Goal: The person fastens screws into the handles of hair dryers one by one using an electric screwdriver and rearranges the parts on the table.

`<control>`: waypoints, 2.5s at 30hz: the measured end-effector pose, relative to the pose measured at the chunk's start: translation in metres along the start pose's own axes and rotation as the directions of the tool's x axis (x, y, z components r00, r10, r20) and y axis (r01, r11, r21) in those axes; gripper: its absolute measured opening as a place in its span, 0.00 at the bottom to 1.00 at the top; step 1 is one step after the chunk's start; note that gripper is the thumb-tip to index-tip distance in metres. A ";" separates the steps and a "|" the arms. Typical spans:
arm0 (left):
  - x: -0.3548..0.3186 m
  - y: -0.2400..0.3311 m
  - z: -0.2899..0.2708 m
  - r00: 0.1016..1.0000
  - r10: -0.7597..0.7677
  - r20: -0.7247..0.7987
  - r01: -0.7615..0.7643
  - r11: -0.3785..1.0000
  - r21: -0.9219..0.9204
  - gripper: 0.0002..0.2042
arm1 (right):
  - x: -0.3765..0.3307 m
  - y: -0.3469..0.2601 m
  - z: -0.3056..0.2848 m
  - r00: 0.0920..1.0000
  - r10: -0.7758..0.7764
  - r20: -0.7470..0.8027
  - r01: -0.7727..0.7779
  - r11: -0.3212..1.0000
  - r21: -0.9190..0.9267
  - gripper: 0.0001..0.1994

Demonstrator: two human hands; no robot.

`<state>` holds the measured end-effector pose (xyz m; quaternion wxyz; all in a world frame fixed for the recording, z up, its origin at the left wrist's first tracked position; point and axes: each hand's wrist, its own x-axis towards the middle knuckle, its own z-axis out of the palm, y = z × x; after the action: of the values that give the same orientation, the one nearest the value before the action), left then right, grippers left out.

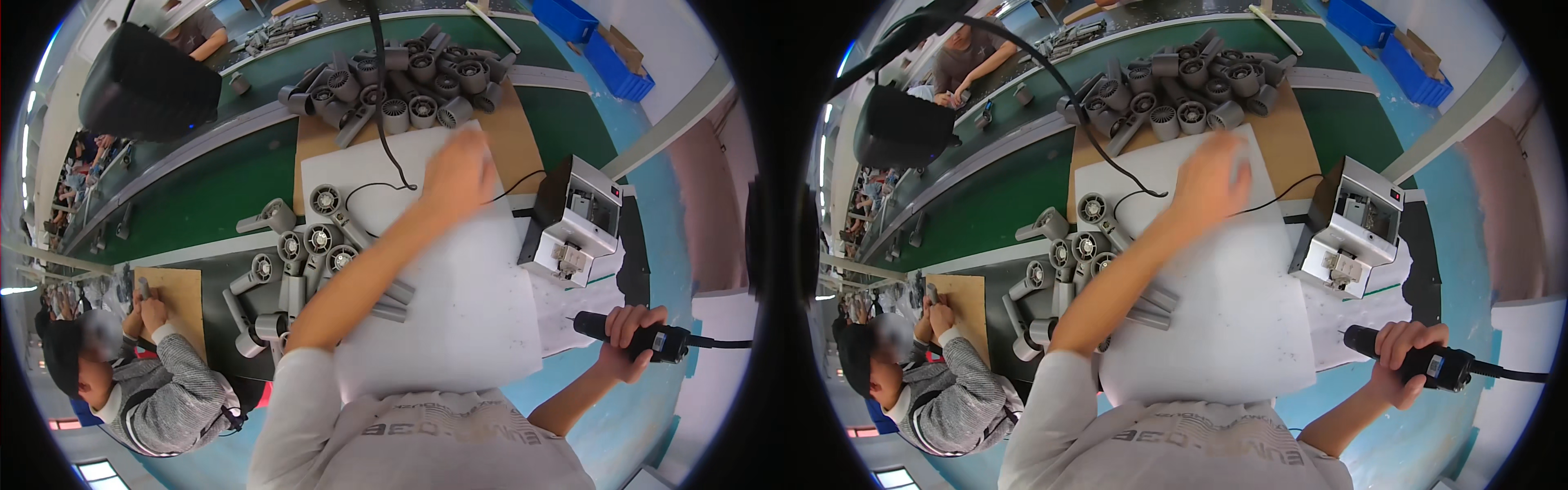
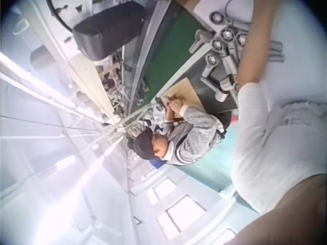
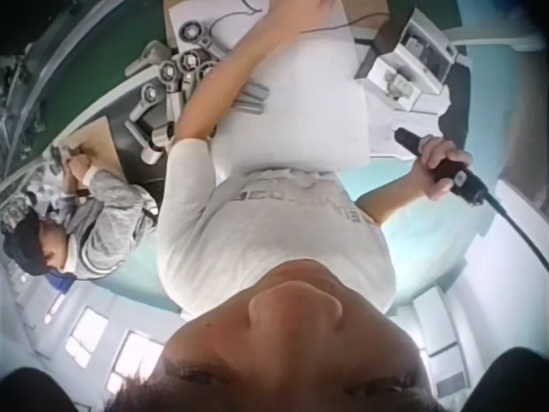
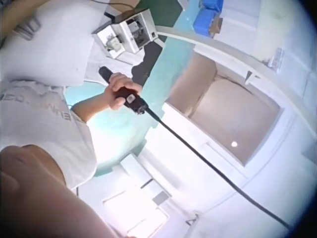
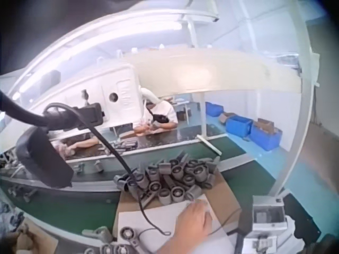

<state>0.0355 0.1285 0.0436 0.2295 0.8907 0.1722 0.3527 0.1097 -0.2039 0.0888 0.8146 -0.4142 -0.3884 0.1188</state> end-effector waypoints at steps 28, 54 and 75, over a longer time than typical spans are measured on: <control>-0.038 0.083 -0.003 0.973 -0.221 0.071 0.163 0.435 -0.885 0.16 | -0.005 0.015 -0.025 0.994 0.112 -0.015 -0.113 0.982 -0.154 0.30; -0.115 0.065 0.024 0.993 -0.062 0.105 0.108 0.845 -0.524 0.14 | 0.052 0.077 0.009 0.971 -0.241 0.012 0.240 0.960 -0.146 0.31; -0.113 0.061 0.020 0.990 -0.067 0.124 0.123 0.836 -0.535 0.15 | 0.047 0.096 0.006 0.999 -0.016 0.036 0.027 0.941 -0.337 0.32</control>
<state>-0.0198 0.0188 0.0009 0.4971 0.7965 0.0980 0.3300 0.1489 -0.1155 0.0427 0.7263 -0.5412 -0.4210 0.0483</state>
